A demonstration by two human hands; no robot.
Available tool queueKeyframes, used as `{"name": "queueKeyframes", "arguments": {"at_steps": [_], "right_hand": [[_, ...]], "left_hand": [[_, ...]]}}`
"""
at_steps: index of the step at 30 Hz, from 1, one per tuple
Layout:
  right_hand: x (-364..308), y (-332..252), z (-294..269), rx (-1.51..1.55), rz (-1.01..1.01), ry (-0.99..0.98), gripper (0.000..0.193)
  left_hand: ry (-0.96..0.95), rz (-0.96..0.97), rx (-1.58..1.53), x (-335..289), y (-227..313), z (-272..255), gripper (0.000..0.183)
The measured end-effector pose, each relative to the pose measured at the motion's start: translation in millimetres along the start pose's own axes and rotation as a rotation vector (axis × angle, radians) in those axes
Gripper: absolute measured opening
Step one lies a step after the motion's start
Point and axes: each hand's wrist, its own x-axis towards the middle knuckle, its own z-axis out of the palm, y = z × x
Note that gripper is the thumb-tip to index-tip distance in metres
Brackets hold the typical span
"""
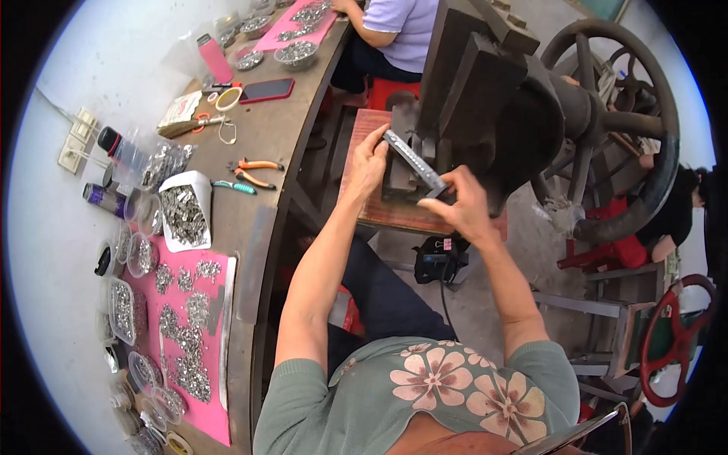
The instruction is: The person assembles small metal parts by hand, using a manual press for fabrication.
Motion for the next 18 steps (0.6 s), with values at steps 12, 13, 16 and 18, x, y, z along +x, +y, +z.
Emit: {"name": "queueKeyframes", "arguments": {"at_steps": [12, 13, 16, 18], "right_hand": [[-6, -35, -81, -0.250, -0.311, 0.305, 0.046], [-19, -40, -122, -0.387, -0.325, 0.492, 0.044], [-56, -18, -207, -0.360, -0.286, 1.174, 0.048], [-72, 7, -205, -0.247, -0.117, 1.203, 0.036]], "left_hand": [[-0.138, 0.003, 0.022, 0, -6, 15, 0.050], [-0.196, -0.070, 0.038, -7, 10, 12, 0.059], [-0.288, 0.055, 0.095, -26, 11, 16, 0.068], [-0.336, 0.104, 0.125, -37, 9, 18, 0.086]]}}
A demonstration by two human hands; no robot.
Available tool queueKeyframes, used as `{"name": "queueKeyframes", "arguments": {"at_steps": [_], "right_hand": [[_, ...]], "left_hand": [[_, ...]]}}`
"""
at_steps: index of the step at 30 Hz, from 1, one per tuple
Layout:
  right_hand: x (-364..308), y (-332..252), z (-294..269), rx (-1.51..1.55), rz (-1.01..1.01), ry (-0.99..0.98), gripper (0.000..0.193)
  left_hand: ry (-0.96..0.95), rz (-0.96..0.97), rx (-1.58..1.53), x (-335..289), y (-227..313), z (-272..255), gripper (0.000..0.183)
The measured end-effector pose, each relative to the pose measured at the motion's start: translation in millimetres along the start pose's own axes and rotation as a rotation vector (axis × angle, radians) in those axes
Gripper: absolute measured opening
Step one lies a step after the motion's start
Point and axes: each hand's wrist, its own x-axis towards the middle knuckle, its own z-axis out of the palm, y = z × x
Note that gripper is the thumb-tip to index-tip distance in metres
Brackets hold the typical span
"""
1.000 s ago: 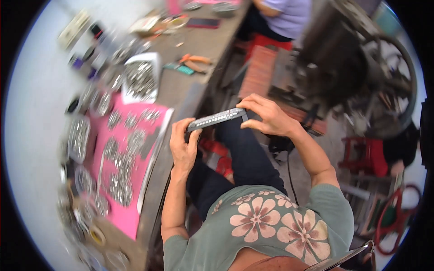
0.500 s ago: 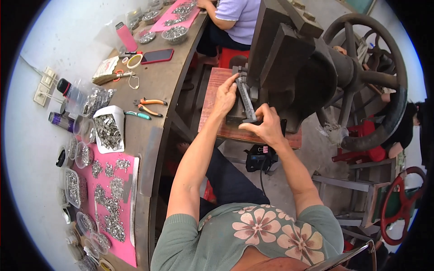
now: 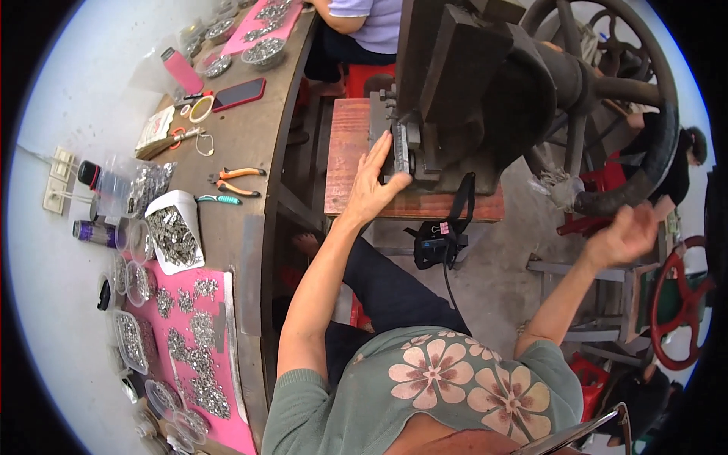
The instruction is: The person assembles small metal parts by hand, using a manual press for fabrication.
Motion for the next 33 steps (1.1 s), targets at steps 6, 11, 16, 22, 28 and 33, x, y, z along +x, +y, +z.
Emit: {"name": "queueKeyframes", "arguments": {"at_steps": [6, 11, 16, 22, 28, 33], "right_hand": [[-24, 20, 19, 0.017, 0.428, -0.296, 0.018], [83, -16, 22, -0.076, 0.443, -0.548, 0.029], [200, 12, 63, -0.064, 0.508, -0.950, 0.031], [201, -3, 95, 0.051, 0.564, -0.820, 0.024], [18, 3, 23, -0.076, 0.230, -0.273, 0.030], [147, -2, 42, -0.345, 0.264, -0.779, 0.038]], "left_hand": [[0.025, 0.002, 0.287, -16, 4, -4, 0.113], [0.008, 0.049, 0.368, -4, 6, 0, 0.110], [-0.043, 0.048, 0.448, 20, 7, 5, 0.108], [-0.042, 0.026, 0.453, 31, 2, 3, 0.107], [-0.050, 0.010, 0.459, 28, -3, 4, 0.107], [-0.034, 0.026, 0.428, 31, 3, 6, 0.107]]}}
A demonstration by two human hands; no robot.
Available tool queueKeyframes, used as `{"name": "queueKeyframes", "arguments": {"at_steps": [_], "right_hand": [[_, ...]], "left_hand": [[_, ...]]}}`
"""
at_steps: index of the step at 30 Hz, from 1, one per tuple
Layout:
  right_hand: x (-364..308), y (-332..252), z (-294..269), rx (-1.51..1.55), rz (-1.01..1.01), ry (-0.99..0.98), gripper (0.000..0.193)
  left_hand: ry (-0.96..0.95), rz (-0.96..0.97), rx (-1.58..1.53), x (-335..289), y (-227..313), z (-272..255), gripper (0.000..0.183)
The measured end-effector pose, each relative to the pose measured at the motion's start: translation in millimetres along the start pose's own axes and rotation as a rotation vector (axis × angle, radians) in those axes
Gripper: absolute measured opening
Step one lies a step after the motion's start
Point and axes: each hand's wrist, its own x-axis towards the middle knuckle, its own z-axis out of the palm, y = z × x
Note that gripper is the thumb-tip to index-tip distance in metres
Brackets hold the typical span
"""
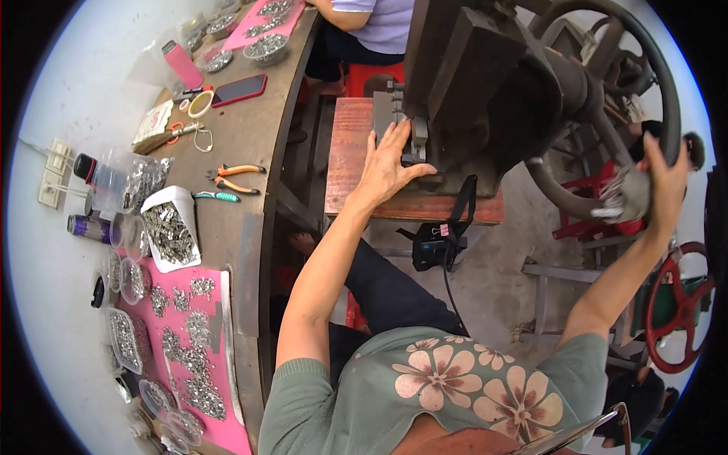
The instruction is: The person assembles small metal parts by hand, using a manual press for fabrication.
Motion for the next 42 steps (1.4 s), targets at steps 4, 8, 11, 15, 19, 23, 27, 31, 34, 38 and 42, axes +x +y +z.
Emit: {"name": "queueKeyframes", "arguments": {"at_steps": [4, 8, 11, 15, 19, 23, 27, 31, 34, 38, 42], "right_hand": [[85, -31, -8, 0.010, -0.016, -0.173, 0.050], [66, -19, -5, 0.215, -0.065, -0.004, 0.051], [-74, -8, 69, 0.262, -0.183, 0.515, 0.047], [-51, 1, 31, -0.073, -0.059, 0.285, 0.042], [30, -2, 8, 0.124, -0.164, 0.209, 0.062], [76, -16, 0, -0.137, -0.357, 0.417, 0.062], [105, 6, -9, -0.159, -0.384, 0.336, 0.049], [112, 3, -16, -0.086, -0.360, 0.206, 0.047], [116, 11, -12, -0.053, -0.413, 0.149, 0.044], [26, -29, 44, -0.063, -0.447, 0.414, 0.030], [-114, -102, 176, 0.366, -0.682, -0.453, 0.047]], "left_hand": [[-0.008, 0.007, -0.010, -1, -2, 3, 0.107], [-0.009, 0.001, -0.012, -1, -1, 3, 0.107], [-0.011, -0.006, 0.005, 2, -4, 3, 0.108], [-0.033, 0.072, -0.025, -2, 2, -16, 0.096], [0.312, -0.075, -0.678, 29, -42, -28, 0.051], [0.072, -0.024, -0.453, 74, -36, -15, 0.071], [-0.139, -0.108, -0.294, 63, -36, -33, 0.077], [-0.098, 0.045, 0.033, 36, -16, -47, 0.073], [-0.019, 0.161, 0.202, 24, -10, -37, 0.047], [0.252, 0.205, 0.329, -8, 5, -22, 0.031], [0.461, 0.150, 0.256, -92, 14, -39, 0.028]]}}
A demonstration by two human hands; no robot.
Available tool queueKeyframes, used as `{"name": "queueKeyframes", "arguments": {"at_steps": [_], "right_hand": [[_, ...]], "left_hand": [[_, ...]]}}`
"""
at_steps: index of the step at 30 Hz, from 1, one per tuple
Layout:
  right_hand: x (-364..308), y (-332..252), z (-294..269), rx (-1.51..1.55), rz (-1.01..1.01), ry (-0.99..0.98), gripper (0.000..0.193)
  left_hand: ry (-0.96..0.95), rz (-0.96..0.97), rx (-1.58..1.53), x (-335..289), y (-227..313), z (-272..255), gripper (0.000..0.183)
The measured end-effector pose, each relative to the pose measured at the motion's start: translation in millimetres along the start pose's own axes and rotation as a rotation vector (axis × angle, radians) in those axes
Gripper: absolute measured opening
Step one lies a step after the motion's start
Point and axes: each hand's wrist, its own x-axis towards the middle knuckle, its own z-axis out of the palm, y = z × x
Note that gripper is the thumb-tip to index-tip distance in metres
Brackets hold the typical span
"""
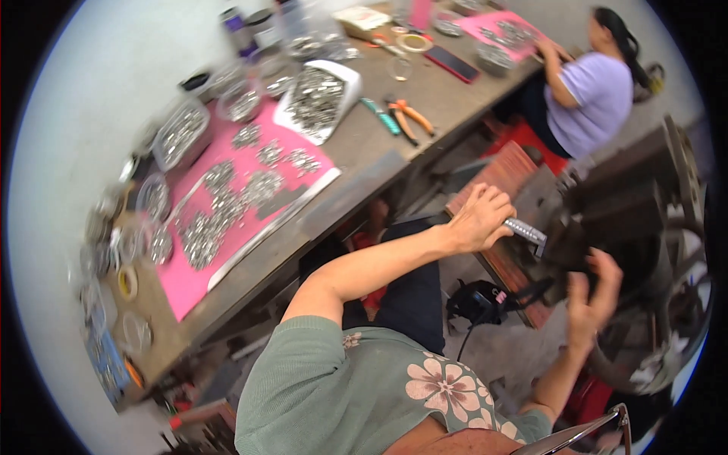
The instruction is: The person assembles small metal parts by hand, using a manual press for fabrication.
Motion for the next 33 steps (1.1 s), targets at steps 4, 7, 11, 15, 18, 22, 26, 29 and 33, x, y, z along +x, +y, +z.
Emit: {"name": "queueKeyframes", "arguments": {"at_steps": [4, 7, 11, 15, 18, 22, 26, 29, 33], "right_hand": [[-9, -28, 133, 0.294, -0.084, -0.286, 0.059], [4, -83, 185, 0.526, -0.306, -0.297, 0.042], [9, -155, 230, 0.807, -0.377, -0.557, 0.037], [-5, -207, 283, 0.804, -0.521, -0.567, 0.035], [-18, -228, 312, 0.824, -0.534, -0.551, 0.038], [-18, -247, 326, 0.748, -0.597, -0.531, 0.044], [-22, -253, 338, 0.721, -0.593, -0.509, 0.056], [-25, -257, 345, 0.700, -0.584, -0.445, 0.057], [-30, -260, 352, 0.673, -0.544, -0.378, 0.057]], "left_hand": [[0.145, -0.187, 0.186, -66, 26, -94, 0.030], [0.214, -0.393, 0.330, -128, 44, -154, 0.029], [0.273, -0.628, 0.487, -199, 77, -213, 0.027], [0.328, -0.685, 0.569, -248, 87, -247, 0.028], [0.306, -0.799, 0.632, -269, 90, -264, 0.027], [0.338, -0.861, 0.630, -283, 82, -273, 0.027], [0.357, -0.841, 0.747, -286, 65, -279, 0.026], [0.342, -0.848, 0.695, -287, 64, -274, 0.027], [0.365, -0.754, 0.779, -279, 63, -273, 0.031]]}}
